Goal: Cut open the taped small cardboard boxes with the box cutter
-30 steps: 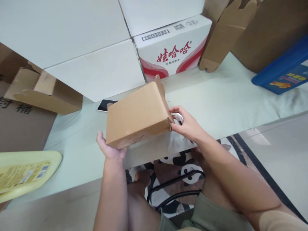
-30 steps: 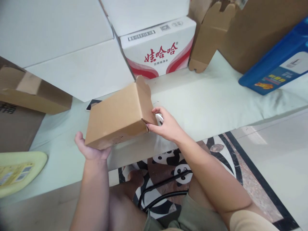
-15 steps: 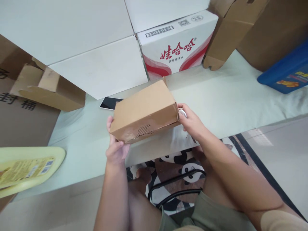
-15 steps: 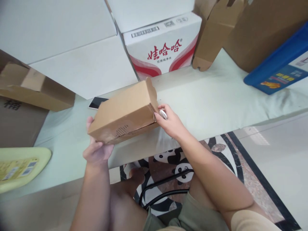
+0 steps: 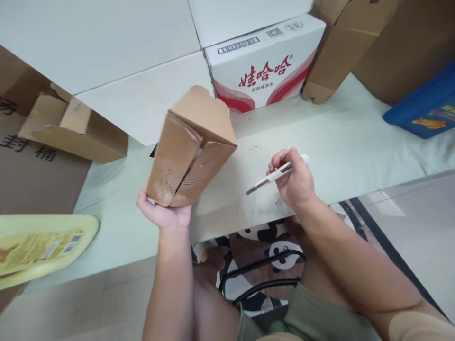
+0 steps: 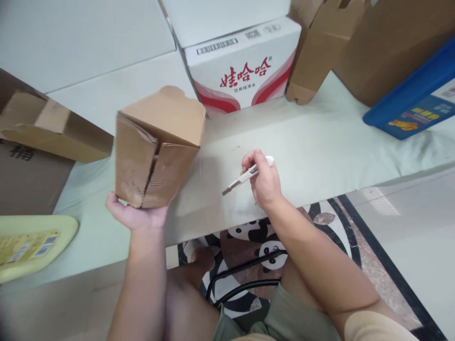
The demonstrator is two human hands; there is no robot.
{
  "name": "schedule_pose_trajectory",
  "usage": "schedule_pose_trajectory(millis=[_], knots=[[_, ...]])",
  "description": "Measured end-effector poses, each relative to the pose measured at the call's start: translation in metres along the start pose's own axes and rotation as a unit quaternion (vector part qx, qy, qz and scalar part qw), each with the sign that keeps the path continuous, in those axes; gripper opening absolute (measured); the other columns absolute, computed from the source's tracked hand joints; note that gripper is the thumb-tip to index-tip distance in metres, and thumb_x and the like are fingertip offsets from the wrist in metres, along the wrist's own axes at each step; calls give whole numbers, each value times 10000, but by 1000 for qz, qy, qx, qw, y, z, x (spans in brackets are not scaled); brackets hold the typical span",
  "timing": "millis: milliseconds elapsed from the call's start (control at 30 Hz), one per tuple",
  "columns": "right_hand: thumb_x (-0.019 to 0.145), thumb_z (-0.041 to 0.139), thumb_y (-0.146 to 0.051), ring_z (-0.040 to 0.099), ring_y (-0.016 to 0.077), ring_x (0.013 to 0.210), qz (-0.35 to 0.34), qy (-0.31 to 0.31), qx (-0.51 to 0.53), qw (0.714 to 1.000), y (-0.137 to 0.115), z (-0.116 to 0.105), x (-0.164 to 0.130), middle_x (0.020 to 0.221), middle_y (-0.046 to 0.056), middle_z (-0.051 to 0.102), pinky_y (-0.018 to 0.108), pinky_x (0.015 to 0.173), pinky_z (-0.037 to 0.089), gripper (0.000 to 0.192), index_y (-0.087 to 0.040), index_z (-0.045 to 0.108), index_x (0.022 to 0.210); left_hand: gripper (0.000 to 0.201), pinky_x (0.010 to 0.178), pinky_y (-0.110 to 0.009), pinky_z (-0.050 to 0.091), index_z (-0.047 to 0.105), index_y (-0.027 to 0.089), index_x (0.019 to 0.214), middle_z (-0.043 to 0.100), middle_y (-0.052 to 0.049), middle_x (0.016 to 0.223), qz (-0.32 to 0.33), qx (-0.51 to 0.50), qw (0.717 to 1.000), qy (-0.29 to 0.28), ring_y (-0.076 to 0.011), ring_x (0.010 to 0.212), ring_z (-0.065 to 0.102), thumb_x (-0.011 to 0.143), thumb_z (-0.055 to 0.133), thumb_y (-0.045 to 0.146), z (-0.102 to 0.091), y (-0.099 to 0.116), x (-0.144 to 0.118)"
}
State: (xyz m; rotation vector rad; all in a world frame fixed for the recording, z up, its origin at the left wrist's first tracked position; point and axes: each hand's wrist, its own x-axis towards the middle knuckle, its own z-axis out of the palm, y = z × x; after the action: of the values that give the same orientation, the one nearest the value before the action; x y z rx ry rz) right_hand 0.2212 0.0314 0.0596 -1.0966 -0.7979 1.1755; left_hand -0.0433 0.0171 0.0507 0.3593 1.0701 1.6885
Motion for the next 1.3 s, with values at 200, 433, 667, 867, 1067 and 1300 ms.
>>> schedule_pose_trajectory(millis=[200,433,667,867,1067,1300], knots=[[780,368,-1019,350,116,399,47,-90,-27,994,4,5,-8,451,-43,381,294,409,282,806,-253,572,629,471,905,-526,605,705,346,1115,709,-73,1326,-5,-18,1000,1,-375,1304,611,780,515,617,-2,7,-2],[769,433,-1004,427,110,390,56,-91,-23,994,4,11,-12,465,-28,463,287,394,322,792,-242,588,624,662,858,-462,632,636,314,1242,611,-138,1441,-119,-63,989,-61,-469,1435,509,629,693,559,-14,6,0],[778,535,-938,428,93,396,64,-89,-11,994,6,12,-12,482,-22,498,269,401,328,735,-226,606,612,711,847,-470,645,651,302,1245,614,-131,1451,-120,-74,989,-51,-494,1393,542,611,688,622,-5,0,-2],[803,508,-925,436,100,404,73,-92,-8,993,5,12,-13,503,-19,504,275,411,374,732,-226,617,615,617,925,-522,624,670,285,1203,666,-138,1393,-120,-74,988,-63,-430,1347,587,668,630,590,8,-8,-7],[807,508,-922,442,98,408,64,-89,-16,994,5,11,-14,516,-20,503,277,410,374,732,-224,622,619,611,893,-524,615,671,290,1183,673,-136,1364,-123,-69,989,-52,-435,1339,584,638,607,558,5,-13,-3],[823,567,-866,445,99,424,67,-103,3,992,5,11,-14,525,-18,502,269,429,379,680,-222,637,617,631,802,-439,641,683,262,1154,671,-151,1361,-135,-64,987,-55,-447,1280,628,622,638,598,4,-13,-3]])
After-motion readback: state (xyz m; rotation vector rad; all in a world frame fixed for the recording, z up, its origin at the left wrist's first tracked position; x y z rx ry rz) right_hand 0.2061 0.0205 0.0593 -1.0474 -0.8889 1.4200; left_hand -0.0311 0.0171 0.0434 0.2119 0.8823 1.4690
